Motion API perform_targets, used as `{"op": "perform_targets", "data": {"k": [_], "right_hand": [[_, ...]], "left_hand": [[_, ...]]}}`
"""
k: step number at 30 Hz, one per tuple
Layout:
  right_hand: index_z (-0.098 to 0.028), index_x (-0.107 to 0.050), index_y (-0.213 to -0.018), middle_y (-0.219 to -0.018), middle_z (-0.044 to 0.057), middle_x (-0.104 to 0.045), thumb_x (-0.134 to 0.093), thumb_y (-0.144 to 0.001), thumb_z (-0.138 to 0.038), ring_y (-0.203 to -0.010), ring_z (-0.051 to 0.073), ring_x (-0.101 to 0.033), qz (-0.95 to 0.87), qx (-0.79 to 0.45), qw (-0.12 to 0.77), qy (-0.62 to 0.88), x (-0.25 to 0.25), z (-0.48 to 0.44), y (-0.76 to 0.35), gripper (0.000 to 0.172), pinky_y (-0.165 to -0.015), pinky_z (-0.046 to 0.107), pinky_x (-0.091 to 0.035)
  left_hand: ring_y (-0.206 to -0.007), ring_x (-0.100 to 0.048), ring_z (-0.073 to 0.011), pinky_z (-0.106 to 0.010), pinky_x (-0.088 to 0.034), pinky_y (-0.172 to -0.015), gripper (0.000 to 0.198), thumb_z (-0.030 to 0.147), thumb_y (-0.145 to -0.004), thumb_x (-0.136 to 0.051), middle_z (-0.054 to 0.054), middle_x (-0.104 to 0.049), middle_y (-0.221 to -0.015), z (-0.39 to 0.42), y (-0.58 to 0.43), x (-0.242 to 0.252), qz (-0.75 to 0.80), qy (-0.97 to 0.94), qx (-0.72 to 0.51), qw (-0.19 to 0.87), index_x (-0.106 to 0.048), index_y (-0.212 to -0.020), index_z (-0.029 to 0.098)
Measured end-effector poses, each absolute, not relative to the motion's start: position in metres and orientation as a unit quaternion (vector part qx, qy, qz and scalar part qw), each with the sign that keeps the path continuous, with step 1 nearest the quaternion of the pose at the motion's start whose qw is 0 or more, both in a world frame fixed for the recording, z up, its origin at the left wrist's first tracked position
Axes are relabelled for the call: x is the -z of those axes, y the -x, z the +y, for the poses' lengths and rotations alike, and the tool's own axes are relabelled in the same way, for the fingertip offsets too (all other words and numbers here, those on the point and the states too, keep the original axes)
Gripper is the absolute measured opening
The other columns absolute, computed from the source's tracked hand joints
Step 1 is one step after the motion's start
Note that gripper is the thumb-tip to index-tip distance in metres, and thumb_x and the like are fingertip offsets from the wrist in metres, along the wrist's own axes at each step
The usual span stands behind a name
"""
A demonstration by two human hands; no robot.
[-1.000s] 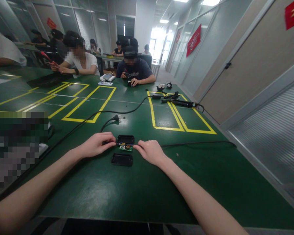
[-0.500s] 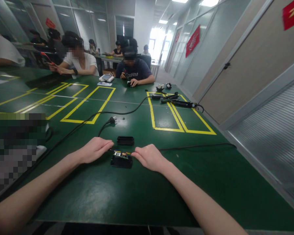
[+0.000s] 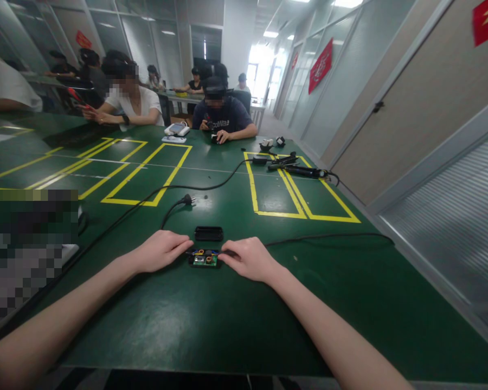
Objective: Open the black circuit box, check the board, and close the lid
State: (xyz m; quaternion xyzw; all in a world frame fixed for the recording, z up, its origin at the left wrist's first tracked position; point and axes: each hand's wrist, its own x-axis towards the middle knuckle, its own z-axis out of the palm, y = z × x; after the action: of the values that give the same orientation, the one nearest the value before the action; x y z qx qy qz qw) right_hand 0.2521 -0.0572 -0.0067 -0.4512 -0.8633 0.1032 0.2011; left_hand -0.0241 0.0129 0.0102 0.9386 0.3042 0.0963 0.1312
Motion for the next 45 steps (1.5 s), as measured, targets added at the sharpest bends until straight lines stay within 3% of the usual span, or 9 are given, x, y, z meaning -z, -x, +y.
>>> {"op": "perform_targets", "data": {"k": [5, 11, 19, 25, 27, 30, 34, 39, 45], "right_hand": [[-0.019, -0.068, -0.084, -0.078, 0.005, -0.072, -0.040, -0.109, -0.030, -0.068, 0.016, -0.064, -0.868, -0.073, 0.219, 0.440, 0.008, -0.055, -0.252, 0.040, -0.066, 0.028, -0.041], [-0.020, -0.060, -0.070, -0.067, 0.004, -0.064, -0.047, -0.106, -0.031, -0.067, 0.018, -0.055, -0.867, -0.035, 0.227, 0.443, 0.014, -0.051, -0.252, 0.040, -0.069, 0.031, -0.036], [-0.021, -0.049, -0.065, -0.068, 0.001, -0.059, -0.049, -0.102, -0.024, -0.069, 0.016, -0.051, -0.872, -0.083, 0.231, 0.425, 0.009, -0.052, -0.248, 0.038, -0.070, 0.031, -0.034], [-0.021, -0.059, -0.087, -0.086, 0.003, -0.064, -0.061, -0.088, -0.020, -0.080, 0.019, -0.058, -0.836, -0.103, 0.282, 0.460, 0.008, -0.053, -0.245, 0.002, -0.075, 0.031, -0.041], [-0.019, -0.062, -0.101, -0.099, 0.008, -0.067, -0.062, -0.086, -0.020, -0.092, 0.022, -0.061, -0.827, -0.100, 0.295, 0.468, 0.010, -0.053, -0.244, 0.015, -0.080, 0.035, -0.045], [-0.017, -0.063, -0.128, -0.128, 0.016, -0.064, -0.062, -0.088, -0.019, -0.117, 0.029, -0.059, -0.831, -0.083, 0.285, 0.470, 0.012, -0.053, -0.243, 0.040, -0.096, 0.045, -0.048], [-0.022, -0.068, -0.130, -0.147, 0.015, -0.058, -0.057, -0.095, -0.018, -0.134, 0.031, -0.053, -0.848, -0.075, 0.247, 0.463, 0.016, -0.053, -0.245, 0.037, -0.110, 0.053, -0.041], [-0.025, -0.073, -0.121, -0.139, 0.013, -0.065, -0.053, -0.103, -0.021, -0.127, 0.027, -0.060, -0.859, -0.081, 0.248, 0.441, 0.018, -0.051, -0.249, 0.028, -0.106, 0.050, -0.047], [-0.022, -0.075, -0.102, -0.122, 0.012, -0.063, -0.055, -0.102, -0.017, -0.108, 0.023, -0.065, -0.854, -0.096, 0.298, 0.416, 0.019, -0.049, -0.250, 0.020, -0.093, 0.041, -0.056]], "left_hand": [[-0.056, -0.055, -0.0155, -0.026, -0.030, -0.056, 0.044, 0.041, -0.105, -0.041, 0.000, -0.058, -0.061, 0.013, 0.025, -0.010, 0.313, -0.937, -0.106, 0.114, -0.057, -0.069, 0.019], [-0.055, -0.054, -0.0124, -0.024, -0.034, -0.057, 0.036, 0.038, -0.100, -0.050, 0.002, -0.062, -0.064, 0.011, 0.024, -0.008, 0.314, -0.923, -0.163, 0.151, -0.059, -0.070, 0.019], [-0.052, -0.052, -0.0114, -0.024, -0.032, -0.056, 0.032, 0.031, -0.095, -0.055, 0.003, -0.059, -0.057, 0.009, 0.018, -0.005, 0.329, -0.916, -0.167, 0.155, -0.058, -0.066, 0.019], [-0.055, -0.055, -0.0119, -0.023, -0.035, -0.057, 0.022, 0.031, -0.095, -0.056, 0.004, -0.061, -0.062, 0.009, 0.016, -0.006, 0.326, -0.915, -0.171, 0.162, -0.060, -0.075, 0.020], [-0.057, -0.056, -0.0123, -0.023, -0.036, -0.058, 0.014, 0.031, -0.095, -0.056, 0.005, -0.062, -0.064, 0.009, 0.015, -0.006, 0.329, -0.913, -0.174, 0.165, -0.064, -0.089, 0.021], [-0.058, -0.058, -0.0132, -0.023, -0.039, -0.059, 0.018, 0.030, -0.097, -0.054, 0.005, -0.063, -0.066, 0.009, 0.015, -0.005, 0.333, -0.912, -0.169, 0.169, -0.067, -0.107, 0.022], [-0.064, -0.062, -0.0144, -0.024, -0.043, -0.063, 0.023, 0.030, -0.098, -0.053, 0.003, -0.067, -0.072, 0.009, 0.015, -0.003, 0.334, -0.910, -0.166, 0.178, -0.069, -0.113, 0.023], [-0.077, -0.068, -0.0153, -0.024, -0.047, -0.070, 0.024, 0.027, -0.100, -0.051, -0.002, -0.075, -0.090, 0.011, 0.015, 0.002, 0.302, -0.913, -0.185, 0.200, -0.073, -0.105, 0.021], [-0.072, -0.065, -0.0133, -0.022, -0.045, -0.068, 0.022, 0.022, -0.100, -0.052, -0.001, -0.071, -0.084, 0.012, 0.016, 0.005, 0.268, -0.922, -0.206, 0.190, -0.074, -0.097, 0.019]]}}
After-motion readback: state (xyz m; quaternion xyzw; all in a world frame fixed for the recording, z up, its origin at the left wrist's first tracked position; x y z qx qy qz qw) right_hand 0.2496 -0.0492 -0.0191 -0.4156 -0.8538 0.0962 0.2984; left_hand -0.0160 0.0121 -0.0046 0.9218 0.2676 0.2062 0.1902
